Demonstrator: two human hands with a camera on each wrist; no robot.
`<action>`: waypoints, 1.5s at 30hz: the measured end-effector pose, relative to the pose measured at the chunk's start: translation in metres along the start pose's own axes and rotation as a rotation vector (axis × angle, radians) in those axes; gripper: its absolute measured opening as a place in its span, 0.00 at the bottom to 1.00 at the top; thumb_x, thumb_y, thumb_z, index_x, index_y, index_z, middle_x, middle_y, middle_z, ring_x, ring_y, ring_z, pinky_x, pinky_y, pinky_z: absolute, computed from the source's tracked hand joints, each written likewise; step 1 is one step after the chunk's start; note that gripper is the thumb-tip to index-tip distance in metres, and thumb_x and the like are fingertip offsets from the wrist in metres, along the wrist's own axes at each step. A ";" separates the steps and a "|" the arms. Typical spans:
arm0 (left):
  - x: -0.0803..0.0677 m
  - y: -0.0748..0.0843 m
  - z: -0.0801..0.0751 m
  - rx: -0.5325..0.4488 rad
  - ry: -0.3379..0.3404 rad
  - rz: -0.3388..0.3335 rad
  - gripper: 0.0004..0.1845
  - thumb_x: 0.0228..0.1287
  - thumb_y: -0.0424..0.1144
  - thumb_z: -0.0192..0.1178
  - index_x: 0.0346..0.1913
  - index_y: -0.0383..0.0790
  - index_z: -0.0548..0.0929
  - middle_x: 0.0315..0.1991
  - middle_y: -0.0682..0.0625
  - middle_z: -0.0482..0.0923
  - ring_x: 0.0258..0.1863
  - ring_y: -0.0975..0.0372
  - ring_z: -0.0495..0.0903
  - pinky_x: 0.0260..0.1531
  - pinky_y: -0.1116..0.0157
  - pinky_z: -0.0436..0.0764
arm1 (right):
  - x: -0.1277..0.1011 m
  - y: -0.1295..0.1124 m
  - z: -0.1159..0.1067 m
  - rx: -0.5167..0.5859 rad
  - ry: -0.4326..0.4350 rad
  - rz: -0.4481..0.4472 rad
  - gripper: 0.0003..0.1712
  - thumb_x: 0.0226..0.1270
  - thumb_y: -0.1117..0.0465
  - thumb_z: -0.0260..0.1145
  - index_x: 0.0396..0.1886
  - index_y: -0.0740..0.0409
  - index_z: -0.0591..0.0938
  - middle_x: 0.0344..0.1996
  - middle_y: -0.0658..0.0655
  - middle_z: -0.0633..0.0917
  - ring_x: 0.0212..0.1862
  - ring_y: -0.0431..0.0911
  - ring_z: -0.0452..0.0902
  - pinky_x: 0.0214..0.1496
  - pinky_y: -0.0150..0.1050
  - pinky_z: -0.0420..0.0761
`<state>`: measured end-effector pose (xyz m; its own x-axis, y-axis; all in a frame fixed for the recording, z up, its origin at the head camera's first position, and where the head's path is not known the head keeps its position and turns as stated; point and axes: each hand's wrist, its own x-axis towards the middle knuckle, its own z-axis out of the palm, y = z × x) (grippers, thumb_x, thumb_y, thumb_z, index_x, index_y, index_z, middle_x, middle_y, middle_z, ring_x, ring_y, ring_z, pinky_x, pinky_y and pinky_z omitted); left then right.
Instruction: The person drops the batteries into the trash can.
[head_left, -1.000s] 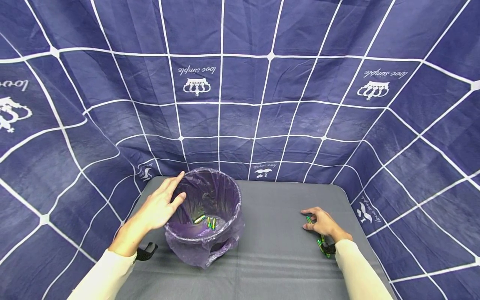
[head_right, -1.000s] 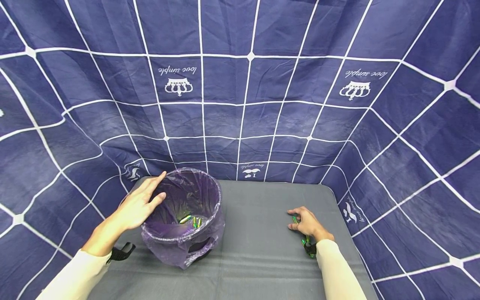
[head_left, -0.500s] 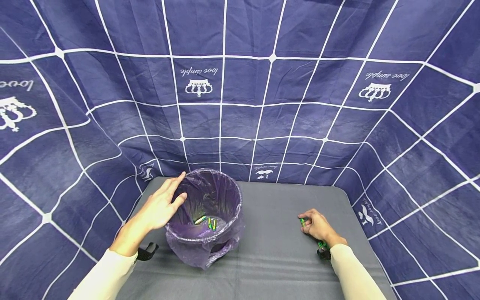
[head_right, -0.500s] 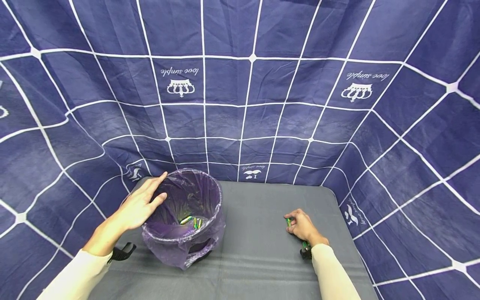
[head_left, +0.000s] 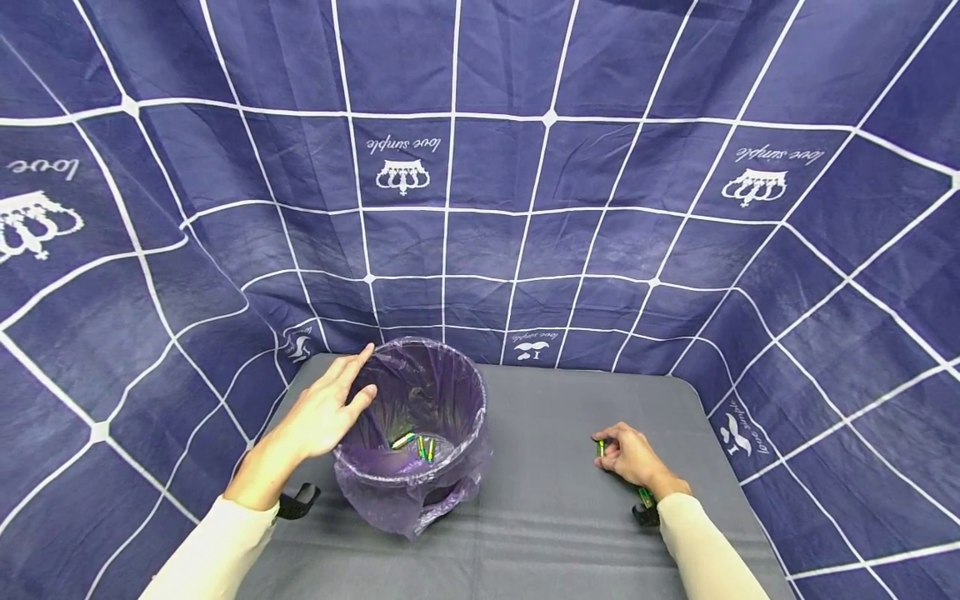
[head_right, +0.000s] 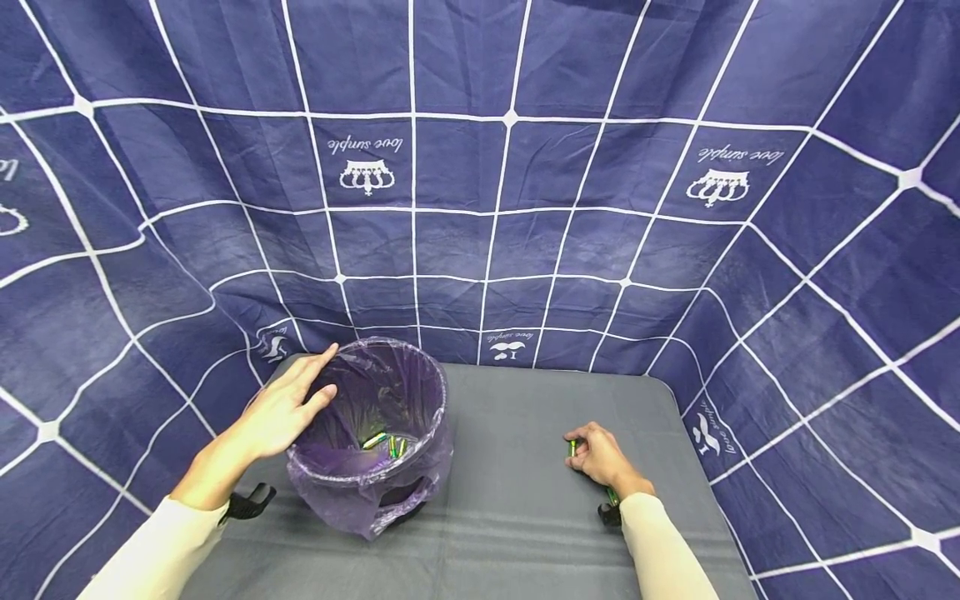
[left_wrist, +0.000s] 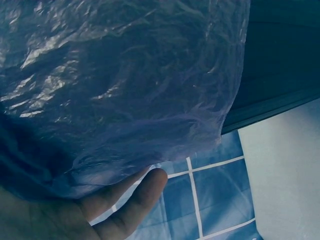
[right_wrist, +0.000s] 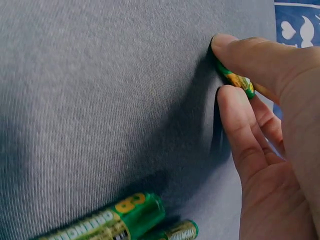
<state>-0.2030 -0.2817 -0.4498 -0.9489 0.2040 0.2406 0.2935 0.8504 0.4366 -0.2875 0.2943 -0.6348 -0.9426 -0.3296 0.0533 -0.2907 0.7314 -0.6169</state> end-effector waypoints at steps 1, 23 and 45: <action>0.000 0.000 0.000 0.000 0.000 0.002 0.38 0.93 0.49 0.55 0.95 0.41 0.60 0.84 0.33 0.73 0.80 0.30 0.79 0.72 0.26 0.80 | 0.000 -0.001 0.001 0.000 -0.002 0.002 0.25 0.58 0.68 0.92 0.57 0.63 0.95 0.43 0.54 0.87 0.37 0.29 0.79 0.43 0.28 0.84; -0.009 0.002 0.002 0.012 0.003 0.002 0.39 0.92 0.49 0.58 0.95 0.41 0.61 0.83 0.33 0.74 0.76 0.29 0.82 0.69 0.26 0.82 | -0.008 -0.018 0.022 0.057 0.019 -0.024 0.20 0.63 0.65 0.91 0.54 0.62 0.96 0.43 0.55 0.87 0.38 0.29 0.81 0.44 0.28 0.85; -0.004 0.000 0.002 0.019 0.005 0.006 0.38 0.92 0.48 0.58 0.94 0.40 0.62 0.83 0.32 0.74 0.74 0.29 0.83 0.68 0.27 0.84 | 0.005 -0.055 0.018 0.172 0.103 -0.026 0.21 0.68 0.67 0.88 0.58 0.67 0.95 0.52 0.56 0.90 0.48 0.38 0.91 0.55 0.31 0.94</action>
<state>-0.1994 -0.2812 -0.4525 -0.9464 0.2071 0.2478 0.2973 0.8584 0.4180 -0.2730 0.2416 -0.6144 -0.9495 -0.2780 0.1456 -0.2913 0.6081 -0.7385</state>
